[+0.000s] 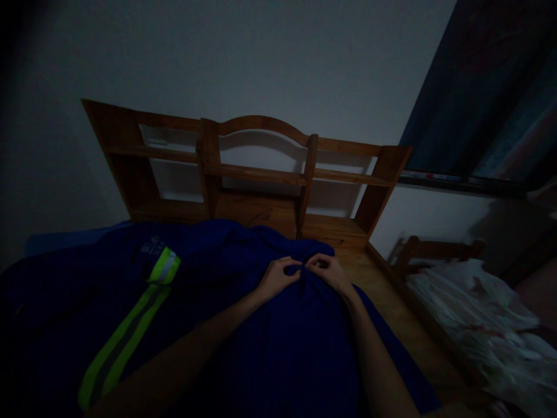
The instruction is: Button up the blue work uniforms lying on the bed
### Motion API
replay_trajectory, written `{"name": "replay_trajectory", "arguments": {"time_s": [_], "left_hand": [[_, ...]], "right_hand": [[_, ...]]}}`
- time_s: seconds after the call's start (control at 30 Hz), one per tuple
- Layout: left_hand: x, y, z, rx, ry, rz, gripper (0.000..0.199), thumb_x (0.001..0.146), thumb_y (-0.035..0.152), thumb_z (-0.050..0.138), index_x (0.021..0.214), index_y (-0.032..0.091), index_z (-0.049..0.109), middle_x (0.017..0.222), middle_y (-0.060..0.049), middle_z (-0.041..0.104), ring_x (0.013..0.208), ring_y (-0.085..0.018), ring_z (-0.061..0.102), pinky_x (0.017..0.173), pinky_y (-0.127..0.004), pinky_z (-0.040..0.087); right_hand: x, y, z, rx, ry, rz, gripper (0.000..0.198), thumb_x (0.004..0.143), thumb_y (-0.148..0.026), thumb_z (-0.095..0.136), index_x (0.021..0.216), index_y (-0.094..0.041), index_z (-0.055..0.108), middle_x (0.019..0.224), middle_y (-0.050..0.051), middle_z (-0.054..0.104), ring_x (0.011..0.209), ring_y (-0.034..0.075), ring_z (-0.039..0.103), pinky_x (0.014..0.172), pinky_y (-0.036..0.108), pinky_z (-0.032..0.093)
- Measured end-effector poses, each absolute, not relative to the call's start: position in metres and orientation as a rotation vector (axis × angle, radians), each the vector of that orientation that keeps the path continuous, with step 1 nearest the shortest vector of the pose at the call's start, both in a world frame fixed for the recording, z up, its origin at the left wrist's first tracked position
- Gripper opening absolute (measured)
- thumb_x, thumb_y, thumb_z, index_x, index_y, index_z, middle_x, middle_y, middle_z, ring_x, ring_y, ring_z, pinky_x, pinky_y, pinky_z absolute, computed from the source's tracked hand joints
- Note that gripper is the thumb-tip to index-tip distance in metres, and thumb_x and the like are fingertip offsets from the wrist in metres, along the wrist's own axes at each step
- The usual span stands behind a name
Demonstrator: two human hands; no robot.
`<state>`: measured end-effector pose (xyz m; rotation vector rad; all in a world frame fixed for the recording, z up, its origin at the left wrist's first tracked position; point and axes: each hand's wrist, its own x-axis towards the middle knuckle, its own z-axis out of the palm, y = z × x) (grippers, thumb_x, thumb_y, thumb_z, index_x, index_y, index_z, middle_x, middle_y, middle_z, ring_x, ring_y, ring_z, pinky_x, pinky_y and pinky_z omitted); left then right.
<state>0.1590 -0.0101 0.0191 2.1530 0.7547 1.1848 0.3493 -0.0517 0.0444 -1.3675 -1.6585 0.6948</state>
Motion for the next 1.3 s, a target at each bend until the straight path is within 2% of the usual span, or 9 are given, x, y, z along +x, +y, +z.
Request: {"name": "replay_trajectory", "arguments": {"time_s": [0.47, 1.0, 1.17, 1.3], "left_hand": [[0.159, -0.008, 0.018, 2.147, 0.769, 1.164, 0.023, 0.077, 0.025, 0.057, 0.096, 0.023, 0.070, 0.090, -0.001, 0.068, 0.082, -0.015, 0.062, 0.074, -0.022, 0.046], [0.163, -0.007, 0.016, 2.096, 0.802, 1.273, 0.019, 0.079, 0.023, 0.054, 0.091, 0.021, 0.068, 0.091, -0.001, 0.068, 0.084, -0.015, 0.062, 0.078, -0.024, 0.045], [0.161, -0.002, 0.014, 1.970, 0.900, 1.278, 0.018, 0.082, 0.021, 0.048, 0.092, 0.022, 0.062, 0.082, 0.002, 0.066, 0.076, -0.013, 0.061, 0.071, -0.022, 0.045], [0.160, 0.012, 0.006, 1.818, 1.076, 1.353, 0.017, 0.082, 0.020, 0.046, 0.093, 0.021, 0.059, 0.078, 0.001, 0.062, 0.072, -0.013, 0.058, 0.069, -0.023, 0.043]], "right_hand": [[0.350, -0.050, 0.045, -1.382, -1.686, 0.683, 0.024, 0.072, -0.040, 0.063, 0.079, -0.017, 0.065, 0.073, 0.000, 0.061, 0.066, 0.012, 0.052, 0.063, 0.024, 0.041], [0.344, -0.052, 0.046, -1.405, -1.653, 0.701, 0.030, 0.072, -0.047, 0.062, 0.079, -0.018, 0.063, 0.076, 0.000, 0.062, 0.071, 0.014, 0.055, 0.063, 0.024, 0.041], [0.344, -0.053, 0.050, -1.434, -1.632, 0.676, 0.031, 0.075, -0.049, 0.060, 0.080, -0.018, 0.064, 0.076, 0.001, 0.063, 0.067, 0.014, 0.055, 0.061, 0.025, 0.041], [0.369, -0.053, 0.054, -1.480, -1.528, 0.511, 0.033, 0.077, -0.049, 0.057, 0.087, -0.019, 0.064, 0.085, 0.005, 0.065, 0.073, 0.016, 0.059, 0.068, 0.027, 0.045]]}}
